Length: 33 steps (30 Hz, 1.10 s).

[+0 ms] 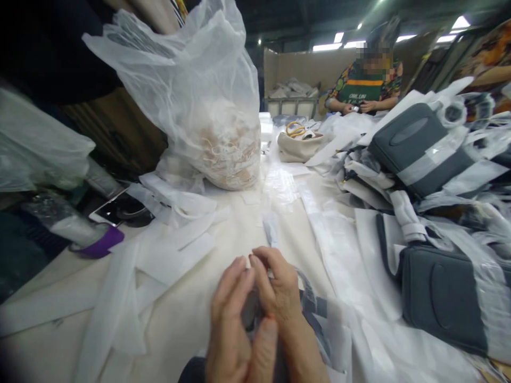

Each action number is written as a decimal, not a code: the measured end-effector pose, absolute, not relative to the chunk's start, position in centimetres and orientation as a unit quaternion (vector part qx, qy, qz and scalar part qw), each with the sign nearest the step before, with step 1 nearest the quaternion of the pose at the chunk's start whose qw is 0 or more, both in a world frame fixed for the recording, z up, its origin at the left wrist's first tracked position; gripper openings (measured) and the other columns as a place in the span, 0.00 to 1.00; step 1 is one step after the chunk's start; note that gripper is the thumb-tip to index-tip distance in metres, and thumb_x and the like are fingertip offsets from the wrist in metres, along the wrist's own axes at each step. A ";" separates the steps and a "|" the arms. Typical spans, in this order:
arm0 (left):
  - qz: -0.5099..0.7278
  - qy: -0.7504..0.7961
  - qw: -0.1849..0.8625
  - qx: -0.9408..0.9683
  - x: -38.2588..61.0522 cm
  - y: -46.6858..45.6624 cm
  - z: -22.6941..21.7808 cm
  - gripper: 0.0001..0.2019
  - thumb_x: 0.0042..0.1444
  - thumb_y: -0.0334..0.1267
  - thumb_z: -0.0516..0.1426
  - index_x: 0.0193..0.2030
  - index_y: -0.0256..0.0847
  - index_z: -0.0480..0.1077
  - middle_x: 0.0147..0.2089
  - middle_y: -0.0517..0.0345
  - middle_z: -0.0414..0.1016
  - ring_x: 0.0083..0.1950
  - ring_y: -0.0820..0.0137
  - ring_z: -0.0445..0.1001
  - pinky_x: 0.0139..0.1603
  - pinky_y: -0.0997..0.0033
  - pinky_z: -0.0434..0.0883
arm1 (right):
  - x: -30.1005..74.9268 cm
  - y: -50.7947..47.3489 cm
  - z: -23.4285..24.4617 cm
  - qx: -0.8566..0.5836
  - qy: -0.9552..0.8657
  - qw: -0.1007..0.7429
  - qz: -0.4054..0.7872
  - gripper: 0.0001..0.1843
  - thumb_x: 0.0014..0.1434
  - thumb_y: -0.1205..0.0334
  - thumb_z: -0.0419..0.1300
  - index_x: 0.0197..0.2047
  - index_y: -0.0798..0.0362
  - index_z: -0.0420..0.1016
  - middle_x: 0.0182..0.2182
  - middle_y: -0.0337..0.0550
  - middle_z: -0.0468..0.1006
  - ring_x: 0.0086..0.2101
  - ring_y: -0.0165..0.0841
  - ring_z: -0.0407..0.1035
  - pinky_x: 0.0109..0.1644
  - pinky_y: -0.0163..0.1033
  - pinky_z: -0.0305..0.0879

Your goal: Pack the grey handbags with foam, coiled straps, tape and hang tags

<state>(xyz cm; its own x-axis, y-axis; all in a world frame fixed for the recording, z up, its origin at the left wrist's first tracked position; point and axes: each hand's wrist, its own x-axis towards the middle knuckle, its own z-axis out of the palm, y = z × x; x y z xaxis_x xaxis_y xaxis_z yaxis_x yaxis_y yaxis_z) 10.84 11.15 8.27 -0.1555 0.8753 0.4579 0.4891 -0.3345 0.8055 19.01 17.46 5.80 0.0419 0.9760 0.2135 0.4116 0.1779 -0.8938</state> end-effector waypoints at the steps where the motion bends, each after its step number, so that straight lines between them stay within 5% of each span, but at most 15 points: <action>1: 0.524 0.581 0.137 0.608 9.4 11.2 8.2 0.22 0.58 0.32 0.51 0.60 0.43 0.57 0.62 0.44 0.59 0.62 0.58 0.60 0.60 0.53 0.62 | 18.8 17.6 6.1 -0.545 -0.636 0.446 0.317 0.13 0.63 0.54 0.49 0.40 0.51 0.71 0.35 0.44 0.77 0.35 0.34 0.71 0.41 0.39 0.66; 3: 0.490 0.653 0.134 0.561 6.7 11.5 7.7 0.18 0.57 0.37 0.53 0.54 0.38 0.62 0.53 0.43 0.67 0.53 0.59 0.68 0.51 0.56 0.69 | 18.1 17.8 6.6 -0.532 -0.674 0.411 0.306 0.13 0.62 0.56 0.50 0.41 0.53 0.73 0.36 0.46 0.78 0.37 0.36 0.71 0.44 0.40 0.65; 7: 0.365 0.665 0.343 0.554 3.8 12.8 6.3 0.14 0.55 0.45 0.50 0.39 0.36 0.68 0.37 0.49 0.73 0.39 0.62 0.73 0.42 0.60 0.71 | 17.0 17.8 7.3 -0.552 -0.752 0.270 0.239 0.17 0.63 0.55 0.50 0.46 0.57 0.74 0.36 0.52 0.78 0.40 0.43 0.69 0.47 0.48 0.60; 12: 0.360 0.592 0.506 0.514 3.5 13.6 5.4 0.16 0.50 0.44 0.55 0.40 0.33 0.68 0.33 0.53 0.74 0.36 0.65 0.72 0.39 0.67 0.70 | 16.5 17.2 7.8 -0.549 -0.758 0.253 0.245 0.16 0.57 0.57 0.60 0.45 0.57 0.74 0.35 0.49 0.75 0.39 0.41 0.66 0.45 0.44 0.58; 25: 0.348 0.463 0.575 0.578 4.4 13.5 7.3 0.19 0.61 0.43 0.50 0.57 0.38 0.62 0.58 0.51 0.68 0.61 0.64 0.63 0.63 0.62 0.57 | 15.1 17.2 6.8 -0.584 -0.746 0.257 0.191 0.10 0.61 0.67 0.49 0.42 0.58 0.69 0.32 0.49 0.75 0.35 0.39 0.66 0.41 0.39 0.56; 33: 0.245 0.518 0.500 0.649 3.7 13.3 7.2 0.13 0.59 0.42 0.50 0.45 0.38 0.68 0.40 0.53 0.77 0.47 0.63 0.73 0.54 0.62 0.66 | 14.9 17.5 7.1 -0.617 -0.712 0.278 0.187 0.10 0.60 0.69 0.48 0.43 0.58 0.67 0.30 0.47 0.74 0.35 0.39 0.67 0.41 0.38 0.55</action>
